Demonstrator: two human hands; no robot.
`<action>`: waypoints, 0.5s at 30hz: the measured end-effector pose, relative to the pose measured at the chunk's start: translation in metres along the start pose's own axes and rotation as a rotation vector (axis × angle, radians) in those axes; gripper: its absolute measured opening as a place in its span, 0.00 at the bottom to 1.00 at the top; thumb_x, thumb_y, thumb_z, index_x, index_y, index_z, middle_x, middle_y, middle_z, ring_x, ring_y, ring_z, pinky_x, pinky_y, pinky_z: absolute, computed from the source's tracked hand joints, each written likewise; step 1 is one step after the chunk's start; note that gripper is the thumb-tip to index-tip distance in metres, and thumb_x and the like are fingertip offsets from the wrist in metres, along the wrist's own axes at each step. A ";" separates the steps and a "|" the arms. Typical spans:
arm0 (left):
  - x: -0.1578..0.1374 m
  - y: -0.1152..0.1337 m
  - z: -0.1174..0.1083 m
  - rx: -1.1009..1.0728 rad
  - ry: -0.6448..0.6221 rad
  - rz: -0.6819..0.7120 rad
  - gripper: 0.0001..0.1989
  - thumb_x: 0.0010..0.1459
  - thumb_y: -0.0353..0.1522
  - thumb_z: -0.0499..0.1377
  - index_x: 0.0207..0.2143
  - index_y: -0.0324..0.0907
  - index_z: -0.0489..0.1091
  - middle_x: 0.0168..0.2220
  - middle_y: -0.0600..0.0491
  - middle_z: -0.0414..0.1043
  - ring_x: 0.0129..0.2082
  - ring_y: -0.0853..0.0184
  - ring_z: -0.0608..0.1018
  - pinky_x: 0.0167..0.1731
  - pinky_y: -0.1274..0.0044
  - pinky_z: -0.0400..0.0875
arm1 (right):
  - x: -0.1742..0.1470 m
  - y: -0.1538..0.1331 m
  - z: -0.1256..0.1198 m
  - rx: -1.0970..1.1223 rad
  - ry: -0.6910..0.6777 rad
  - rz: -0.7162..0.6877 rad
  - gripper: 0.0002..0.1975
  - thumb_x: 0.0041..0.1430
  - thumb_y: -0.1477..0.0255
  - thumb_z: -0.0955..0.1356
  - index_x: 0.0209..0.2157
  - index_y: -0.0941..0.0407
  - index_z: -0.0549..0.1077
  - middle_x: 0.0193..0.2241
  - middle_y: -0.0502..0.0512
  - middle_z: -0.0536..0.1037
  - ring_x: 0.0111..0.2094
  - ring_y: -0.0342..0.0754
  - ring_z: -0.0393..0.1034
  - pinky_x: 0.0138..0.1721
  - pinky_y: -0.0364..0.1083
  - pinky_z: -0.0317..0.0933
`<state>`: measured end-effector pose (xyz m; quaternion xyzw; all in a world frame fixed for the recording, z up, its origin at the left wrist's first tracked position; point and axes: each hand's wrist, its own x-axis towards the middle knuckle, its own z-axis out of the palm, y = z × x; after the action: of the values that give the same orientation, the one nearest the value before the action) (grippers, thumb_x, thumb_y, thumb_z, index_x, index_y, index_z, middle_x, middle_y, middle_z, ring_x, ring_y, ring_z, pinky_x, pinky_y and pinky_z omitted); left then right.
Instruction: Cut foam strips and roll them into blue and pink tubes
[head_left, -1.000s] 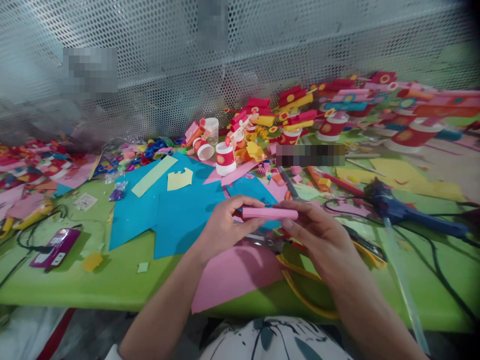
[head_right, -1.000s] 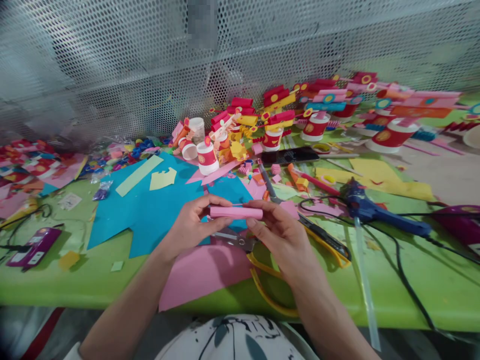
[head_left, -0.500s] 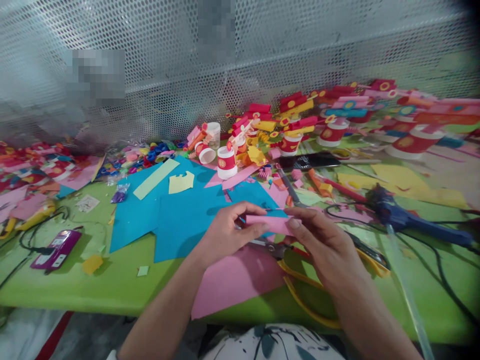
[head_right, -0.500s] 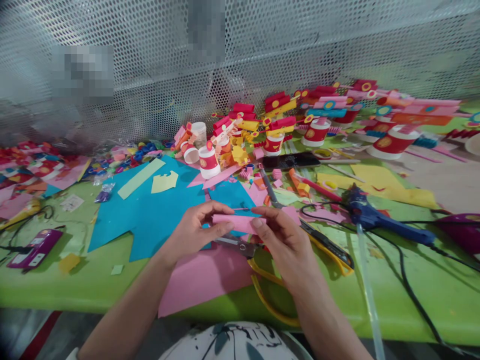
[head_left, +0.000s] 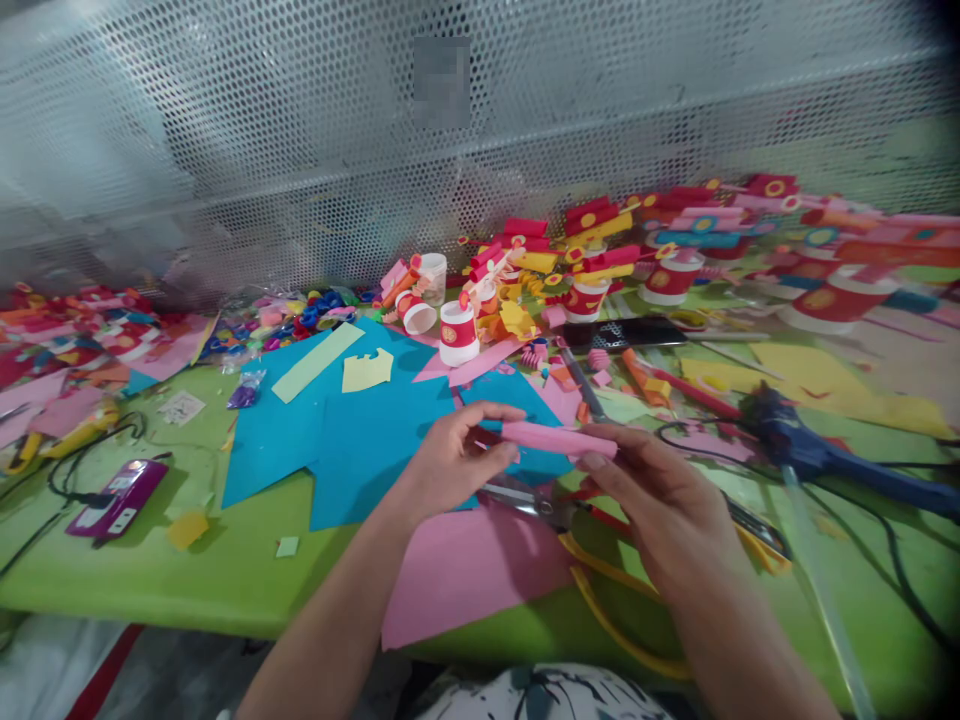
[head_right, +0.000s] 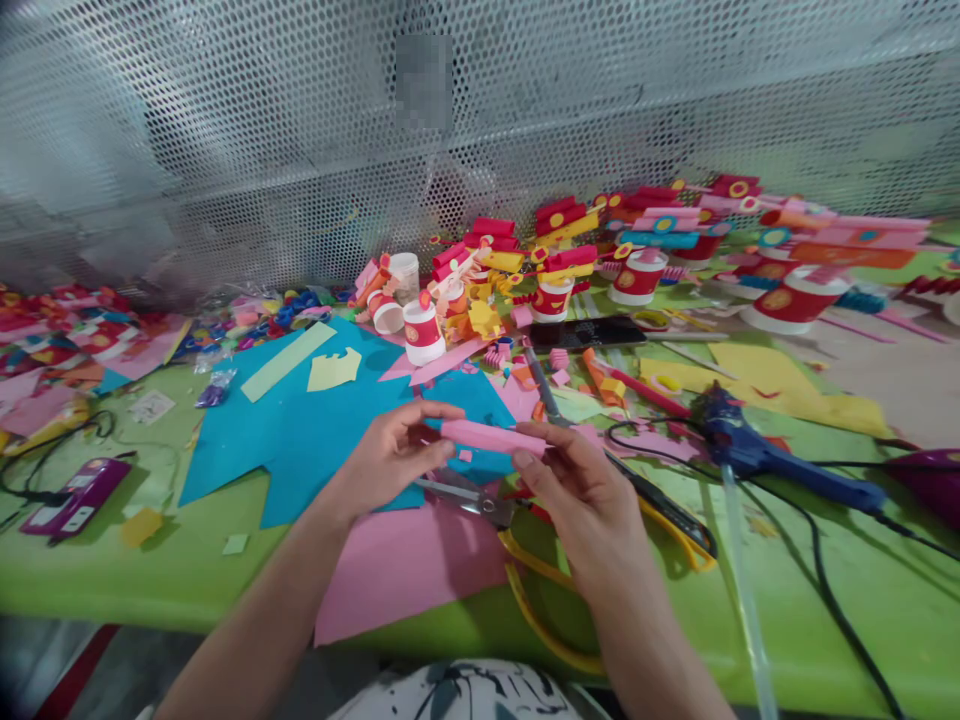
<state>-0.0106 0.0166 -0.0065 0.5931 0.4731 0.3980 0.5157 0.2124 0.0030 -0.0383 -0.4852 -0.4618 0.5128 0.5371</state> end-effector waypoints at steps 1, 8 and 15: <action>0.002 -0.002 -0.002 0.010 0.060 0.002 0.16 0.61 0.34 0.64 0.52 0.43 0.76 0.42 0.48 0.79 0.34 0.67 0.78 0.30 0.79 0.71 | 0.001 0.000 0.000 0.010 0.027 0.008 0.17 0.54 0.62 0.79 0.46 0.48 0.82 0.31 0.48 0.80 0.29 0.40 0.73 0.28 0.36 0.69; 0.011 -0.008 -0.024 0.087 0.462 0.090 0.13 0.61 0.34 0.64 0.48 0.42 0.76 0.54 0.45 0.76 0.45 0.64 0.79 0.40 0.76 0.75 | 0.003 -0.004 0.004 0.232 0.149 0.048 0.17 0.53 0.65 0.79 0.45 0.47 0.81 0.36 0.48 0.81 0.34 0.43 0.78 0.36 0.40 0.75; 0.009 0.000 -0.042 0.024 0.826 0.112 0.18 0.60 0.34 0.63 0.52 0.44 0.73 0.45 0.48 0.79 0.40 0.66 0.79 0.31 0.78 0.69 | -0.003 -0.014 0.012 0.161 0.117 0.017 0.21 0.59 0.64 0.76 0.54 0.39 0.77 0.58 0.49 0.78 0.56 0.53 0.76 0.52 0.50 0.77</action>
<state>-0.0490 0.0356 -0.0002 0.4143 0.6118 0.6245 0.2530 0.2022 0.0005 -0.0228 -0.4735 -0.3829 0.5233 0.5961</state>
